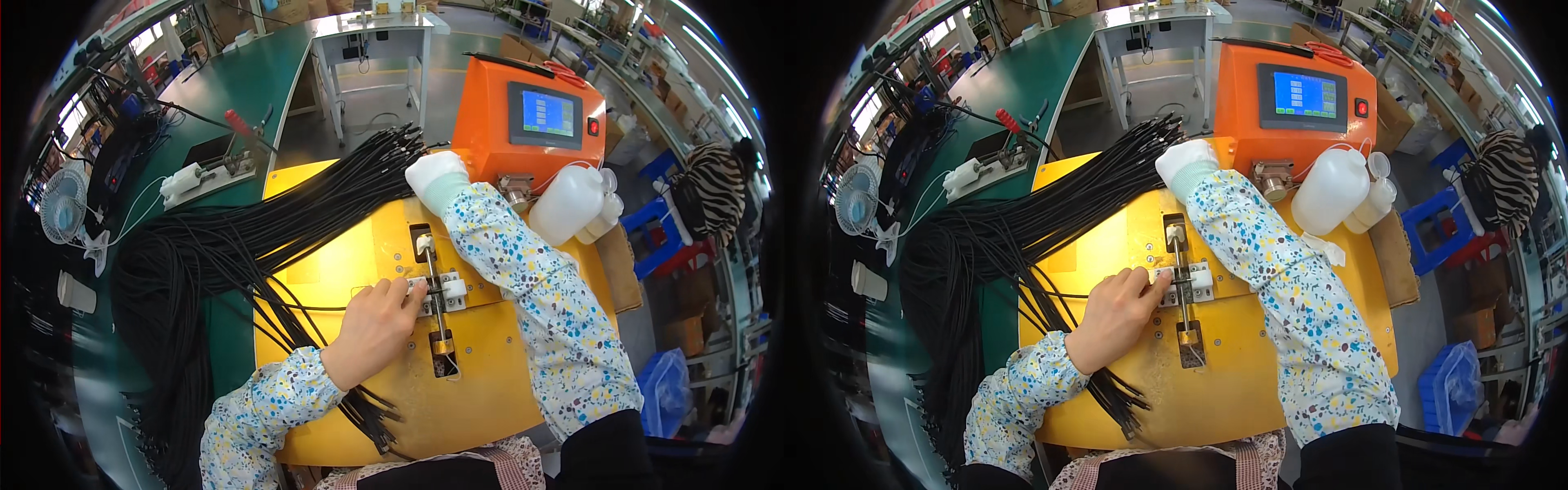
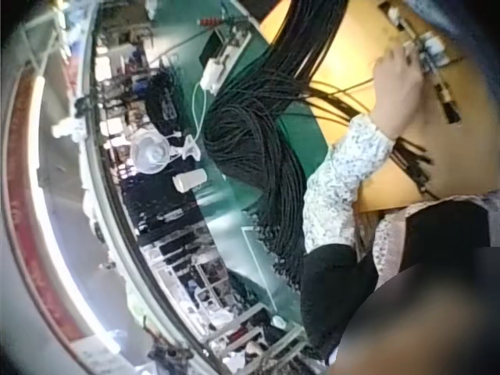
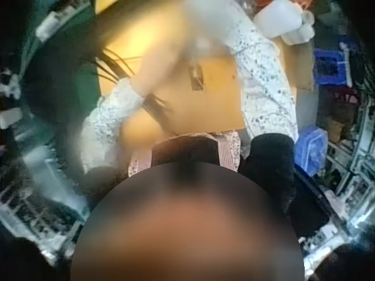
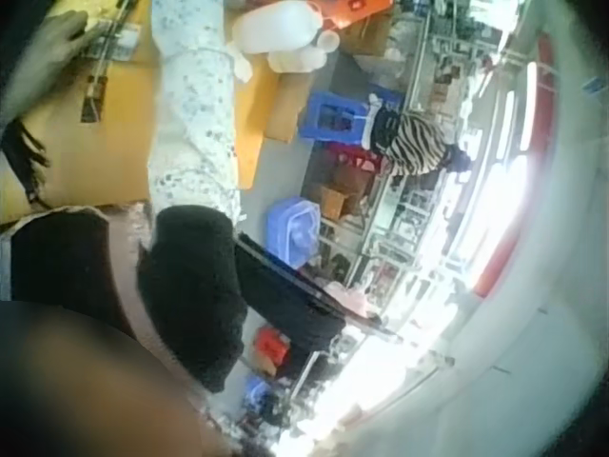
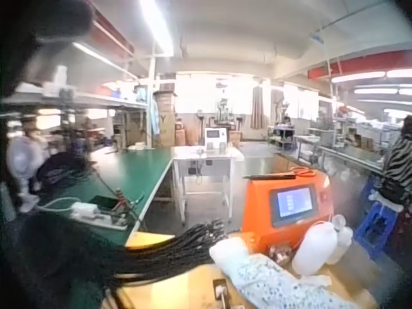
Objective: The recorder is assembling cable harnesses by placing individual wires into a jig and processing them with a tabletop crimping machine.
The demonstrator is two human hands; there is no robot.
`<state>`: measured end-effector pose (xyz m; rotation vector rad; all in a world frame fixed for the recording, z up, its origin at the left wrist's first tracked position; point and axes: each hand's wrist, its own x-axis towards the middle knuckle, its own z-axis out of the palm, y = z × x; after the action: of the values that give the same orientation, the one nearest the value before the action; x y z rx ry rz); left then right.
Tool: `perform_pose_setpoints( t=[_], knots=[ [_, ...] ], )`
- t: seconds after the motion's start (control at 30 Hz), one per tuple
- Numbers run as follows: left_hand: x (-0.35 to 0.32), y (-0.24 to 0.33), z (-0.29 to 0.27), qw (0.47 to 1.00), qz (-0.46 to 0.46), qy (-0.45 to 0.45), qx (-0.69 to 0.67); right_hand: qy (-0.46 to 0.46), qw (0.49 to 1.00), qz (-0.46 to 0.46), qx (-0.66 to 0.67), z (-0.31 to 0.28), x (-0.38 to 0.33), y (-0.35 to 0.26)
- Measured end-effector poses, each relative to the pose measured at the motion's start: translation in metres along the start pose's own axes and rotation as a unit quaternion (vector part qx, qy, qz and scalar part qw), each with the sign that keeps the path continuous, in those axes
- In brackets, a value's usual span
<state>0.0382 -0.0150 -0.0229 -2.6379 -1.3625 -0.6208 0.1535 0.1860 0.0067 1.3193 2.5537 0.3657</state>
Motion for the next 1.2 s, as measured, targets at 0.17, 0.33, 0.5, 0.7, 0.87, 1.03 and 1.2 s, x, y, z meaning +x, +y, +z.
perform_pose_setpoints(
  t=[0.17, 0.33, 0.5, 0.7, 0.87, 1.03, 1.2],
  knots=[
    [-0.001, -0.001, 0.003, 1.0, -0.004, 0.003, -0.002, 0.027, 0.998, 0.041, 0.026, -0.003, -0.008, 0.008],
    [-0.002, -0.008, -0.001, 0.999, -0.033, -0.005, -0.019, 0.25, 0.967, 0.006, 0.04, -0.02, -0.054, 0.023],
    [0.004, -0.02, 0.0, 0.997, -0.071, -0.013, -0.037, 0.287, 0.954, -0.027, 0.076, -0.022, -0.098, 0.025],
    [0.006, -0.03, -0.004, 0.989, -0.063, -0.065, -0.114, 0.257, 0.934, 0.025, 0.245, -0.019, -0.12, 0.026],
    [0.014, -0.025, -0.035, 0.979, -0.045, -0.161, -0.116, 0.215, 0.86, 0.019, 0.462, -0.009, -0.134, 0.02],
    [0.014, -0.002, -0.07, 0.996, 0.01, 0.025, -0.079, 0.142, 0.823, -0.069, 0.546, -0.002, -0.177, -0.017],
    [0.012, -0.006, -0.036, 0.935, -0.088, -0.04, -0.34, 0.143, 0.841, -0.059, 0.519, 0.001, -0.186, -0.027]
  ],
)
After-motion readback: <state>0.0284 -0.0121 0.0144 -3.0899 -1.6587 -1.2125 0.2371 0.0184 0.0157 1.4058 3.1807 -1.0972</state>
